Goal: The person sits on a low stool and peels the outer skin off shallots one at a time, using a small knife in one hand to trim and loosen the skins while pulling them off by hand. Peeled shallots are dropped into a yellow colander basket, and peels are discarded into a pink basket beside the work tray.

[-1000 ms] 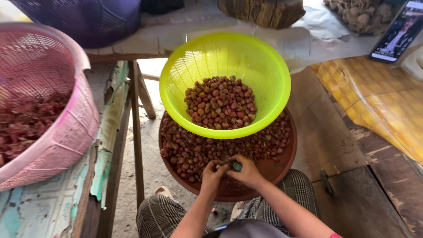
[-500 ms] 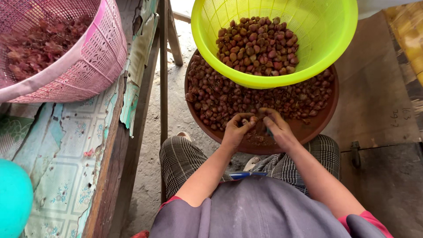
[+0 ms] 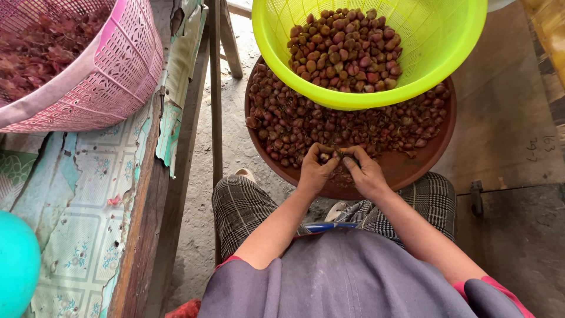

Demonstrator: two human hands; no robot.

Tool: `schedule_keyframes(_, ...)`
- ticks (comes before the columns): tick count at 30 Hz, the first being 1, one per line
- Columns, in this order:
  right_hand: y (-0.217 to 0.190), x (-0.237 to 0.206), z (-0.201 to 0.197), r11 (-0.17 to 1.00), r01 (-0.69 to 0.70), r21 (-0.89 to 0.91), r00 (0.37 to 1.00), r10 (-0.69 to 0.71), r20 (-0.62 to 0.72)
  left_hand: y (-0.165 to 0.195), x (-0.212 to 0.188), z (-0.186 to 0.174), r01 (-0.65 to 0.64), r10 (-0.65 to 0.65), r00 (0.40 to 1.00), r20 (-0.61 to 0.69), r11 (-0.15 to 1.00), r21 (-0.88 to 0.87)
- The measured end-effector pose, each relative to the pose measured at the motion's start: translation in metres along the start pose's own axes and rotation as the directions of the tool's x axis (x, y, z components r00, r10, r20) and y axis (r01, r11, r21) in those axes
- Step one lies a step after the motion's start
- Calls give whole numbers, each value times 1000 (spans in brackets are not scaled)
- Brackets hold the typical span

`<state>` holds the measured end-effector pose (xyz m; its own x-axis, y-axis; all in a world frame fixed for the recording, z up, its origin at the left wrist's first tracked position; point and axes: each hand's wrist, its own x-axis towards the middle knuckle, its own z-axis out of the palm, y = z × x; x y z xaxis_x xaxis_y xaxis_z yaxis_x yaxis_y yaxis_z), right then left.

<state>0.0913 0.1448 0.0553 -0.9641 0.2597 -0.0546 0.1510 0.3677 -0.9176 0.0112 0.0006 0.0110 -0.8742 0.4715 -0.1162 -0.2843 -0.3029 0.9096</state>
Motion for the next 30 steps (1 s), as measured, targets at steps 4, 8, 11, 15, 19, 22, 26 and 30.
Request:
schedule_keyframes(4,12,3,7,995,-83,50,996,83,-12,-13,3,-3,-26,26,1000,-12,1000,-5)
schedule_keyframes(8,26,11,9,982,81,168,997,-83,5,-24,1,-7,-262,251,965,73,933,248)
schedule_keyframes(11,26,17,4,962,-29,273,999,20,36,-23,0,-7,-198,188,980,67,954,224)
schedule_keyframes(15,17,15,-10,984,121,133,992,-123,1,-14,6,-10,143,-131,989,68,965,-218)
schedule_keyframes(19,10,11,-9,990,107,-96,990,-114,-77,-19,8,-15,186,-168,970,174,978,-92)
schedule_keyframes(22,13,11,-8,998,8,65,999,-5,-47,-28,9,-20,204,-183,962,205,975,-87)
schedule_keyframes(26,19,17,-16,981,-194,22,980,195,-31,-29,8,-29,406,-342,907,246,867,-290)
schedule_keyframes(30,19,23,-33,990,-130,-53,991,128,-46,-16,8,-30,449,-400,892,210,831,-329)
